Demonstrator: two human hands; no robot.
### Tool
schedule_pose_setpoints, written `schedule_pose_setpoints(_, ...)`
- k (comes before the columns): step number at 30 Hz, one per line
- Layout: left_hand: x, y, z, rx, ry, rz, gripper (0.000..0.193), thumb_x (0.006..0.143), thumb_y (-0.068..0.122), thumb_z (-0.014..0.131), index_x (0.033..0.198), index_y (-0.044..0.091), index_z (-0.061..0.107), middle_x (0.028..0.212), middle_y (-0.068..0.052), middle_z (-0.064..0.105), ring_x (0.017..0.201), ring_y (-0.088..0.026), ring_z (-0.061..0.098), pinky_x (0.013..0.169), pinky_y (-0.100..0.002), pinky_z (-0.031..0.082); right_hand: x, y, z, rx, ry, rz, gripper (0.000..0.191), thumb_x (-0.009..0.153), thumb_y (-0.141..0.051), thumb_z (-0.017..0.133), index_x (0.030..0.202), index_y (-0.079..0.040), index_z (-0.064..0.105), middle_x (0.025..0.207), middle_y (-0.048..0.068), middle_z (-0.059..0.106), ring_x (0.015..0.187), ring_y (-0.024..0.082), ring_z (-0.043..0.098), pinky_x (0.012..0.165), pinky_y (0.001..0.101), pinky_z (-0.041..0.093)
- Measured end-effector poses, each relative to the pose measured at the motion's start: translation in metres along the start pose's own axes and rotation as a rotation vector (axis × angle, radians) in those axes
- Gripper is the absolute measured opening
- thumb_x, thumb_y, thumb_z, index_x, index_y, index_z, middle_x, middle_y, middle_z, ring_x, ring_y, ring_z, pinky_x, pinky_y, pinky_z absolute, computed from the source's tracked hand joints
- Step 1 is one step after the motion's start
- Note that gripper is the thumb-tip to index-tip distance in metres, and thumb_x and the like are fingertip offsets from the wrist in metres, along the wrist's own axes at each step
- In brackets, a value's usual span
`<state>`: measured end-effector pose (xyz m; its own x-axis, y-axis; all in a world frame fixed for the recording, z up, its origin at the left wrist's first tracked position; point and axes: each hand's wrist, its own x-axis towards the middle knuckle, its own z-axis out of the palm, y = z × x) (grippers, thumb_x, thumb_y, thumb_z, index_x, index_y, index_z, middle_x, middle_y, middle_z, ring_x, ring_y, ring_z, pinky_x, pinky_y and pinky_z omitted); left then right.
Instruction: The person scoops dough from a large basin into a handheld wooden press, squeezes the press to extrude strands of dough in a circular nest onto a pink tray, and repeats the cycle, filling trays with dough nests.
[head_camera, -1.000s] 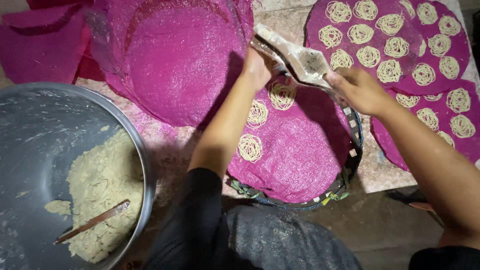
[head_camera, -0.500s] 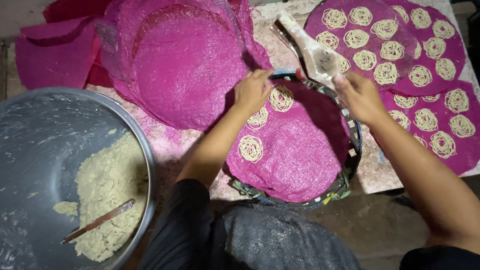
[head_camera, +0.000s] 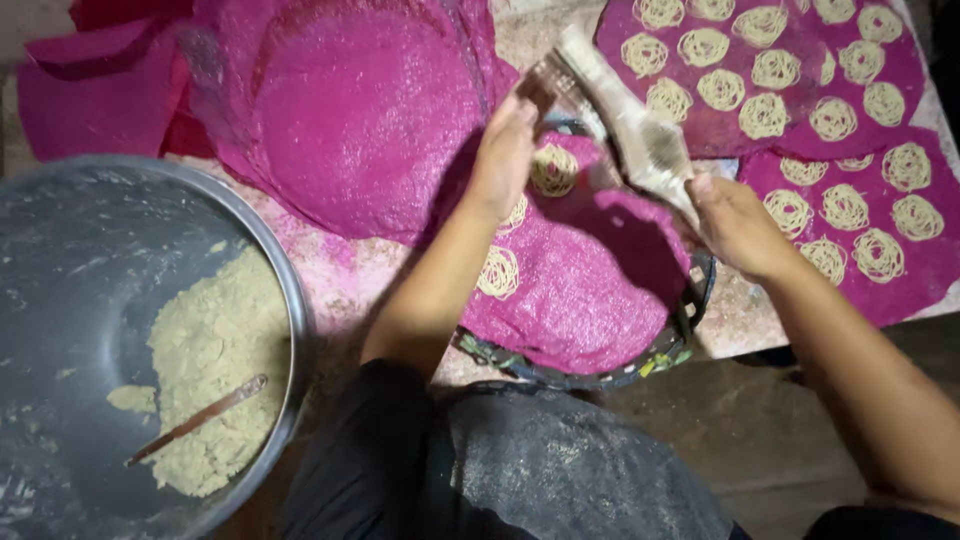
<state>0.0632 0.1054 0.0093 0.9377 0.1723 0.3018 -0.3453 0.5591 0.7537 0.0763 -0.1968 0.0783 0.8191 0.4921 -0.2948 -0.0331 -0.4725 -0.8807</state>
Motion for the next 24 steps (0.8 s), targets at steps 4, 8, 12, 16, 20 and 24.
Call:
schedule_pose_setpoints(4,-0.024,0.015,0.017,-0.792,0.252,-0.295,0.063,0.093,0.062,0.045,0.111,0.007,0.067,0.104,-0.013,0.068,0.099,-0.025,0.064,0.105,-0.049,0.048,-0.021,-0.004,0.013,-0.158,-0.302,0.273,0.07,0.102,-0.061,0.034,0.092,-0.003,0.071,0.069,0.009,0.065,0.059,0.02,0.058,0.053,0.0379,0.045)
schedule_pose_setpoints(8,-0.036,0.015,0.016,-0.891,0.168,-0.105,0.058,0.104,0.065,0.044,0.084,0.012,0.055,0.073,-0.001,0.05,0.072,-0.017,0.053,0.087,-0.04,0.047,-0.019,-0.023,0.032,-0.474,-0.207,0.167,0.066,0.104,-0.059,0.035,0.104,-0.003,0.07,0.073,0.011,0.068,0.066,0.023,0.066,0.065,0.041,0.053)
schedule_pose_setpoints(12,-0.037,0.012,-0.006,-0.877,0.352,-0.104,0.056,0.099,0.065,0.04,0.074,0.016,0.047,0.065,0.003,0.042,0.061,-0.014,0.044,0.075,-0.036,0.043,-0.011,-0.035,0.06,-0.604,-0.102,-0.005,0.059,0.103,-0.053,0.042,0.117,-0.001,0.066,0.079,0.017,0.07,0.074,0.029,0.069,0.073,0.0455,0.053)
schedule_pose_setpoints(16,-0.047,0.011,-0.016,-0.836,0.345,-0.069,0.057,0.099,0.065,0.038,0.071,0.016,0.046,0.061,0.003,0.039,0.057,-0.014,0.04,0.07,-0.035,0.04,-0.014,-0.038,0.072,-0.669,-0.159,0.029,0.061,0.107,-0.052,0.04,0.113,0.002,0.068,0.085,0.022,0.069,0.079,0.037,0.073,0.079,0.0487,0.055)
schedule_pose_setpoints(20,-0.048,0.002,0.002,-0.912,0.469,-0.1,0.058,0.098,0.065,0.036,0.066,0.017,0.042,0.058,0.004,0.036,0.054,-0.013,0.037,0.065,-0.032,0.037,-0.013,-0.048,0.057,-0.694,-0.163,-0.026,0.058,0.105,-0.051,0.041,0.13,-0.003,0.061,0.094,0.025,0.072,0.09,0.04,0.071,0.084,0.052,0.051)
schedule_pose_setpoints(24,-0.025,0.01,0.005,-0.822,0.492,-0.038,0.055,0.097,0.061,0.034,0.063,0.018,0.04,0.055,0.004,0.035,0.051,-0.014,0.034,0.062,-0.034,0.036,-0.009,-0.059,0.055,-0.789,-0.085,-0.049,0.058,0.107,-0.049,0.041,0.123,-0.001,0.068,0.096,0.027,0.072,0.092,0.042,0.069,0.084,0.0546,0.052)
